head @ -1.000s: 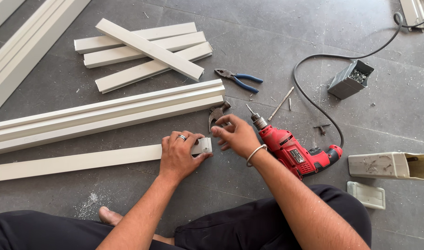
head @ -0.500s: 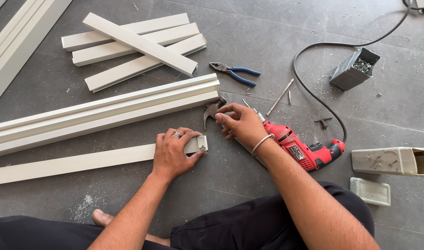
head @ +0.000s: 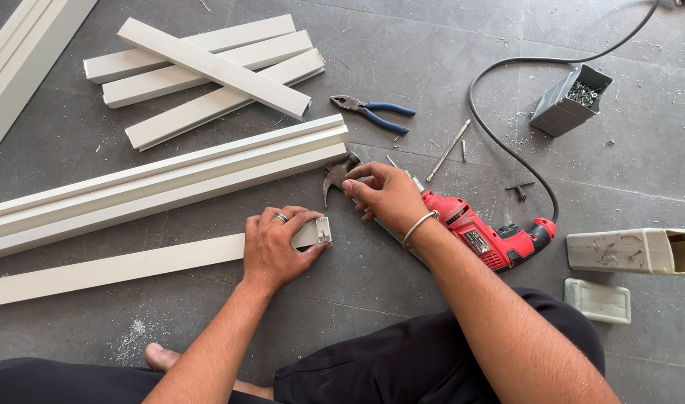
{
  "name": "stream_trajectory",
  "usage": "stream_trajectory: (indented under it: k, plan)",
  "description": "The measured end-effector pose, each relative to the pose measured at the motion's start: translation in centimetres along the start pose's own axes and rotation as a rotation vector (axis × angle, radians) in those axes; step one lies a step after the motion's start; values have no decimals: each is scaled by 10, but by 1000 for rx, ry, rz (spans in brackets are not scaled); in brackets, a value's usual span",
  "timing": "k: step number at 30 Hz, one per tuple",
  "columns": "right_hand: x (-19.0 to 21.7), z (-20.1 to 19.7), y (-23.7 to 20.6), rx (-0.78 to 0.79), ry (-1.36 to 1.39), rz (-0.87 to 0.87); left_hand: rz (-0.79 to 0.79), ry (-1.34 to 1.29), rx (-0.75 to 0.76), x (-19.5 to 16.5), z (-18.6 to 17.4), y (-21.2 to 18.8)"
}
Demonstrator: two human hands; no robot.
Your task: The person sits on the floor and assembles white plastic moldings. They use a cordless drill to attach a metal bracket to a molding piece and then use a hammer to secure the bracket further. The person handles multiple molding pieces and tools throughout the process.
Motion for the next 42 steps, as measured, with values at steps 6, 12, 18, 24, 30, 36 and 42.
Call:
stream_trajectory:
  k: [6, 12, 18, 24, 30, 36, 42]
  plan:
    - [-1, -1, 1, -1, 26, 7, 18, 1, -27, 0, 3, 0]
    - [0, -2, 3, -10, 8, 4, 3, 4, -12, 0, 4, 1]
    - [-3, -7, 3, -107, -213, -29, 9, 11, -24, 1, 7, 1]
    - [-10, -9, 1, -211, -782, -171, -16, 10, -6, -1, 7, 2]
    - [-22, 7, 0, -69, -965, -63, -26, 7, -5, -3, 6, 3]
    - [-28, 6, 3, -9, -917, -50, -30, 11, -5, -5, 3, 4]
    - [-31, 7, 1, -35, -884, -112, -50, 29, 34, -4, 3, 4]
Point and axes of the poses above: each hand's wrist, its own y-axis towards the middle knuckle, its own z-axis out of the palm, x = y × z, the point moved 2 cm from there along y, towards the middle knuckle, and after that the axes turned 5 degrees about -z, right-handed, at the moved point
